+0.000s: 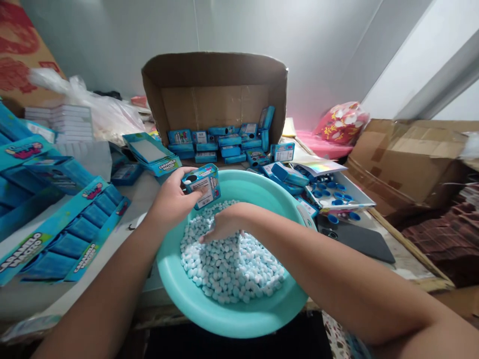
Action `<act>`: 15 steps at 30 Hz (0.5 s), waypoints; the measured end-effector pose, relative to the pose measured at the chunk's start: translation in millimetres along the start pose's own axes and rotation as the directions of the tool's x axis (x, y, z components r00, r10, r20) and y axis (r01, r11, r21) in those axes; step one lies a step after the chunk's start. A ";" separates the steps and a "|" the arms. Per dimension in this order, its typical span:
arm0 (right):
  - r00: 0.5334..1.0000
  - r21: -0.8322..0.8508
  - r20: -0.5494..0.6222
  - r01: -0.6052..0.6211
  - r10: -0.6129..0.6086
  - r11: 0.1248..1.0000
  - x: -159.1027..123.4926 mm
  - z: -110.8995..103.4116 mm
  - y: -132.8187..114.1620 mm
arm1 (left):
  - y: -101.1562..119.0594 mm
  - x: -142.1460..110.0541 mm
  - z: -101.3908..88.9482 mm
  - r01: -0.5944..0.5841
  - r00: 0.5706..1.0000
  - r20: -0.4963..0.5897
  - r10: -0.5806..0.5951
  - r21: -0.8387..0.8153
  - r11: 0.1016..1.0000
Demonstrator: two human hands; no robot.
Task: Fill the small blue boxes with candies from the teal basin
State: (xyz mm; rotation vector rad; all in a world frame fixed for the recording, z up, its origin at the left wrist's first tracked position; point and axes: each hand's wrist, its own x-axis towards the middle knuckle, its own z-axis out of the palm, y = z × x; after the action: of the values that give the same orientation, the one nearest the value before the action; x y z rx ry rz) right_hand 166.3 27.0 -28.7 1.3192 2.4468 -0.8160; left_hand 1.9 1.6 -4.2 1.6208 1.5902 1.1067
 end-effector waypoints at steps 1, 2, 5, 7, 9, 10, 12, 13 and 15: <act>0.994 -0.021 0.103 -0.021 0.024 1.000 -4.5 -5.0 -7.3 | -0.1 0.1 0.1 0.004 1.000 0.009 -0.004 0.005 1.000; 0.983 -0.031 0.180 -0.027 0.032 0.999 -8.8 -10.1 -13.9 | -0.4 0.2 0.3 0.008 1.000 0.017 -0.008 0.005 1.000; 0.973 0.042 0.227 0.043 -0.051 0.998 -19.5 -22.1 -28.7 | -2.1 0.7 1.2 0.008 0.999 0.031 -0.007 -0.023 1.000; 0.969 0.113 0.209 0.111 -0.133 0.987 -23.5 -26.4 -33.5 | -3.4 0.8 1.8 0.005 0.999 0.043 -0.003 -0.040 0.999; 0.964 0.148 0.192 0.157 -0.184 0.976 -24.4 -29.0 -34.1 | -4.0 0.4 2.3 0.001 0.999 0.049 0.001 -0.041 0.999; 0.958 0.157 0.204 0.171 -0.201 0.973 -23.7 -30.1 -32.7 | -3.8 0.1 2.3 -0.003 0.999 0.045 0.004 -0.038 0.999; 0.944 0.177 0.244 0.184 -0.224 0.967 -20.7 -32.1 -26.9 | -2.6 -0.5 2.2 -0.014 1.000 0.026 0.015 -0.034 0.999; 0.942 0.182 0.242 0.192 -0.233 0.964 -18.7 -32.8 -22.8 | -1.7 -0.6 2.1 -0.018 1.000 0.015 0.019 -0.036 0.999; 0.955 0.174 0.154 0.226 -0.253 0.959 -14.9 -32.5 -13.7 | 0.0 -0.3 1.7 -0.019 1.000 -0.005 0.019 -0.055 0.998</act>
State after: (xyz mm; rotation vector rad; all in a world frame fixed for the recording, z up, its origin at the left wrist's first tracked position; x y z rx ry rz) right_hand 164.9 29.6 9.6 0.9582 2.4734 -1.1510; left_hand 3.4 1.5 -5.0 1.6018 1.5371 1.1548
